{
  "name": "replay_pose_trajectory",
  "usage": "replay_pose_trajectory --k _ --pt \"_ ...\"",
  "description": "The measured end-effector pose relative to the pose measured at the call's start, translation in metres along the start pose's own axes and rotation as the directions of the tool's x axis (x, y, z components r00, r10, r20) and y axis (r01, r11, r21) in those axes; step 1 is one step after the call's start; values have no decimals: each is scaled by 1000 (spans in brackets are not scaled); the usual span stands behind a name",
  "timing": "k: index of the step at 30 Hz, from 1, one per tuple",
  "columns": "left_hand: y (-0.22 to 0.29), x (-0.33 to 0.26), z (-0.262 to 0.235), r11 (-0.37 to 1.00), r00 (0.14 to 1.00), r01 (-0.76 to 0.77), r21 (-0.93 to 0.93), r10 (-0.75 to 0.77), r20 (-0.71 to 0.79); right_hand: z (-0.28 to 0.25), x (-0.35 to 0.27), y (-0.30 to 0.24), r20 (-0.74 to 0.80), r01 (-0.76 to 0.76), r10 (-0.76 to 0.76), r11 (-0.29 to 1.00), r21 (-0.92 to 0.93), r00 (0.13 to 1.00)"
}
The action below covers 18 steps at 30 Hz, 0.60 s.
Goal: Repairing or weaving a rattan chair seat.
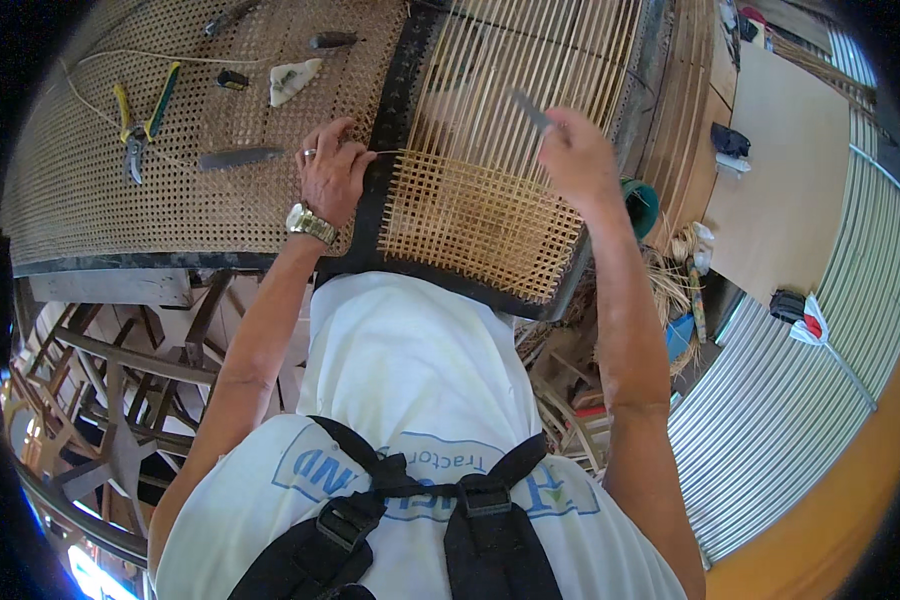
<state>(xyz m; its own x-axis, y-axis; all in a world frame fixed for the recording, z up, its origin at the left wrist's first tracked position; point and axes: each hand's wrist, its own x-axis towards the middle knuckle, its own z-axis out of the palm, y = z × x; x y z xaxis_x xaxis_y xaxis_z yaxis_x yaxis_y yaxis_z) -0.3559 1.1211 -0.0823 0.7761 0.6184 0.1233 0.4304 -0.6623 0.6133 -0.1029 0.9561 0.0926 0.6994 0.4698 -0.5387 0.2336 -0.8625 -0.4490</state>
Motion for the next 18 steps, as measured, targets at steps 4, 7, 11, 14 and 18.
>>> replay_pose_trajectory --k 4,7,11,14,18 --pt "0 11 2 996 999 -45 78 45 3 10 -5 -1 -161 28 -25 999 16 987" --pt "-4 19 -4 996 999 -17 83 14 44 48 1 -1 -26 105 -106 994 -17 994" --pt "-21 23 -19 993 984 -105 57 96 152 63 9 -12 190 112 -93 990 -91 977" --pt "-36 25 -21 983 969 -184 -1 182 167 50 12 -20 227 51 -26 993 -107 974" --pt "-45 24 -15 970 959 -242 -26 243 146 55 11 -24 -174 -32 54 991 128 983"
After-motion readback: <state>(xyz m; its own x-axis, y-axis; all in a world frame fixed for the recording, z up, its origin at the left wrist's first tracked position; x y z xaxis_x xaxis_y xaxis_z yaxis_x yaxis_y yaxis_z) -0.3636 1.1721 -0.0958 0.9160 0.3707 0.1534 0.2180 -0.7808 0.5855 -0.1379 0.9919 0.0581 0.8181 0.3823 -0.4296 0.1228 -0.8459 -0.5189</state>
